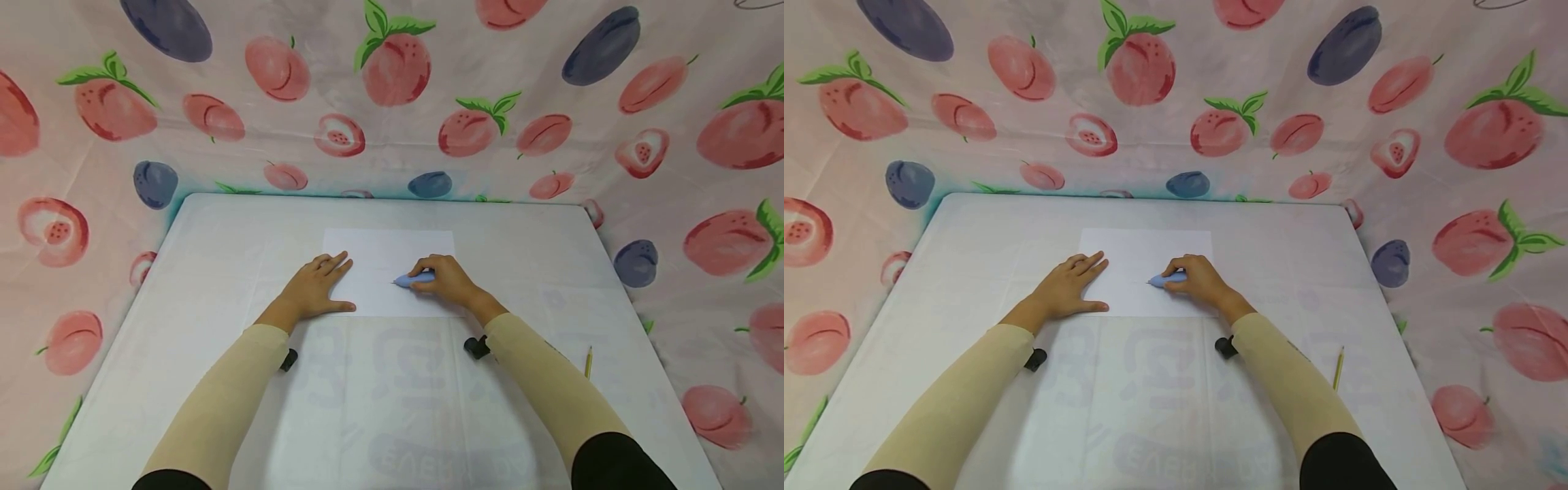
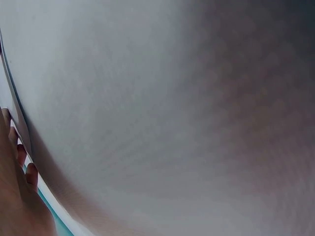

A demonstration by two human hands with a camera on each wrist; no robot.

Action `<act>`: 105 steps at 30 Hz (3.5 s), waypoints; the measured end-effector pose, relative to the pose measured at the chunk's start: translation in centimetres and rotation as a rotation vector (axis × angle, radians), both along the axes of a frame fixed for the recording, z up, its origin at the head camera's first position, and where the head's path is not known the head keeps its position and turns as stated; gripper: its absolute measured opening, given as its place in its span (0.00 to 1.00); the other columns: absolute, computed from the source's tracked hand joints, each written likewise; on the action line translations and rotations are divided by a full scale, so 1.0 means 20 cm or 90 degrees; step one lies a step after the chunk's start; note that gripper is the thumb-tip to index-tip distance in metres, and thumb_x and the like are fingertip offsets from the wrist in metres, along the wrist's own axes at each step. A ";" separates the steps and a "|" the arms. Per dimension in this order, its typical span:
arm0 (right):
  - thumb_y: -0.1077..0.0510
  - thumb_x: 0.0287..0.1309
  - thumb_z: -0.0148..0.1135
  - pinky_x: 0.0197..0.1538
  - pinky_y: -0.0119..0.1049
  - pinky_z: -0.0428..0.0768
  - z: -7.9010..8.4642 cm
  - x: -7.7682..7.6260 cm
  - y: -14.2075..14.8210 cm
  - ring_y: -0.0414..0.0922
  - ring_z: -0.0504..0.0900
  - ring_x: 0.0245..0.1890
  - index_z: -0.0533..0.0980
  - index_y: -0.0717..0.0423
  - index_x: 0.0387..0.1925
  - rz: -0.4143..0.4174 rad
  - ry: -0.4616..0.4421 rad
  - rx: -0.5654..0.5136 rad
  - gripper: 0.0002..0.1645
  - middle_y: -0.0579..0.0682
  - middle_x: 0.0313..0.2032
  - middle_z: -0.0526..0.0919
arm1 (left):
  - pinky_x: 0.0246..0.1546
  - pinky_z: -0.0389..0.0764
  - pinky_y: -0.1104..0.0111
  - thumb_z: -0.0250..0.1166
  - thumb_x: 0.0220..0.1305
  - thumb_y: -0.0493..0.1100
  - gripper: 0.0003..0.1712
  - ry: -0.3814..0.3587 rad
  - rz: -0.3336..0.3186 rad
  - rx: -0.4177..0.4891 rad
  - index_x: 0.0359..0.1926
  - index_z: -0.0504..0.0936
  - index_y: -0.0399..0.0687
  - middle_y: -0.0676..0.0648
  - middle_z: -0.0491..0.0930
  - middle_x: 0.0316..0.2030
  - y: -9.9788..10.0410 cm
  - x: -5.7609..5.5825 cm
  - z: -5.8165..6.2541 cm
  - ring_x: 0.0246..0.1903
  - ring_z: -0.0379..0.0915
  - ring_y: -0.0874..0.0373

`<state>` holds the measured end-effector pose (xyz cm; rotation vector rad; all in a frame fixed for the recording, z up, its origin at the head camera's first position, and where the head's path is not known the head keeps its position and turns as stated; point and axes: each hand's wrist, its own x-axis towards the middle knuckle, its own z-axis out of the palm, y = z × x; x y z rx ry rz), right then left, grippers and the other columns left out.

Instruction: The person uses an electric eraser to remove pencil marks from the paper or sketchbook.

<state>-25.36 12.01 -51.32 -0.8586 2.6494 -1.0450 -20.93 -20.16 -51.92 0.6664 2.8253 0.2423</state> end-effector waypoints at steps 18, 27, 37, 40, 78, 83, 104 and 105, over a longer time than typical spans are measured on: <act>0.56 0.52 0.75 0.55 0.44 0.78 0.00 0.00 0.00 0.45 0.81 0.44 0.86 0.49 0.38 -0.005 -0.001 -0.008 0.10 0.47 0.40 0.86 | 0.73 0.51 0.48 0.56 0.56 0.79 0.60 0.009 -0.004 -0.005 0.79 0.46 0.54 0.52 0.40 0.79 -0.01 -0.01 -0.01 0.75 0.41 0.45; 0.56 0.52 0.75 0.55 0.43 0.78 -0.01 0.00 0.00 0.45 0.81 0.44 0.86 0.49 0.38 -0.002 -0.006 -0.010 0.10 0.46 0.41 0.86 | 0.73 0.51 0.48 0.56 0.56 0.79 0.60 0.006 -0.002 0.001 0.79 0.46 0.55 0.52 0.40 0.79 -0.01 -0.01 -0.01 0.75 0.41 0.46; 0.56 0.52 0.75 0.55 0.44 0.78 -0.01 0.00 0.00 0.45 0.81 0.44 0.86 0.49 0.39 0.001 -0.002 -0.007 0.10 0.47 0.41 0.86 | 0.73 0.50 0.49 0.56 0.56 0.79 0.60 0.010 -0.004 -0.001 0.79 0.46 0.54 0.52 0.40 0.79 0.00 -0.01 -0.01 0.75 0.42 0.46; 0.57 0.52 0.75 0.55 0.44 0.78 0.00 0.00 -0.01 0.45 0.81 0.44 0.86 0.49 0.38 0.003 -0.004 -0.008 0.10 0.47 0.41 0.86 | 0.73 0.50 0.49 0.56 0.56 0.79 0.60 0.009 -0.005 -0.004 0.79 0.46 0.54 0.52 0.40 0.79 0.00 -0.01 -0.01 0.75 0.41 0.46; 0.57 0.52 0.75 0.54 0.43 0.79 -0.01 0.00 -0.03 0.46 0.82 0.44 0.86 0.49 0.38 0.012 0.005 -0.027 0.10 0.47 0.40 0.86 | 0.73 0.53 0.49 0.54 0.55 0.81 0.61 0.019 -0.009 -0.016 0.79 0.46 0.55 0.52 0.40 0.79 0.00 -0.01 -0.02 0.75 0.43 0.46; 0.57 0.52 0.75 0.54 0.44 0.79 -0.01 0.00 -0.03 0.47 0.82 0.44 0.86 0.50 0.38 0.014 0.011 -0.028 0.10 0.48 0.41 0.86 | 0.73 0.53 0.49 0.54 0.55 0.81 0.61 0.017 -0.009 -0.016 0.79 0.46 0.55 0.52 0.40 0.79 0.00 -0.01 -0.02 0.75 0.43 0.46; 0.55 0.54 0.74 0.54 0.43 0.79 0.02 0.00 -0.02 0.46 0.82 0.45 0.86 0.50 0.39 0.004 -0.006 0.001 0.10 0.48 0.42 0.87 | 0.73 0.51 0.48 0.55 0.56 0.79 0.60 0.010 -0.007 -0.003 0.79 0.46 0.54 0.51 0.40 0.79 -0.01 0.00 -0.01 0.76 0.42 0.45; 0.55 0.54 0.74 0.54 0.43 0.79 0.02 0.00 -0.02 0.46 0.82 0.45 0.86 0.50 0.39 0.004 -0.005 0.001 0.09 0.48 0.41 0.87 | 0.73 0.51 0.48 0.55 0.56 0.79 0.60 0.010 -0.007 -0.002 0.79 0.46 0.55 0.51 0.40 0.79 -0.01 0.00 -0.01 0.76 0.41 0.45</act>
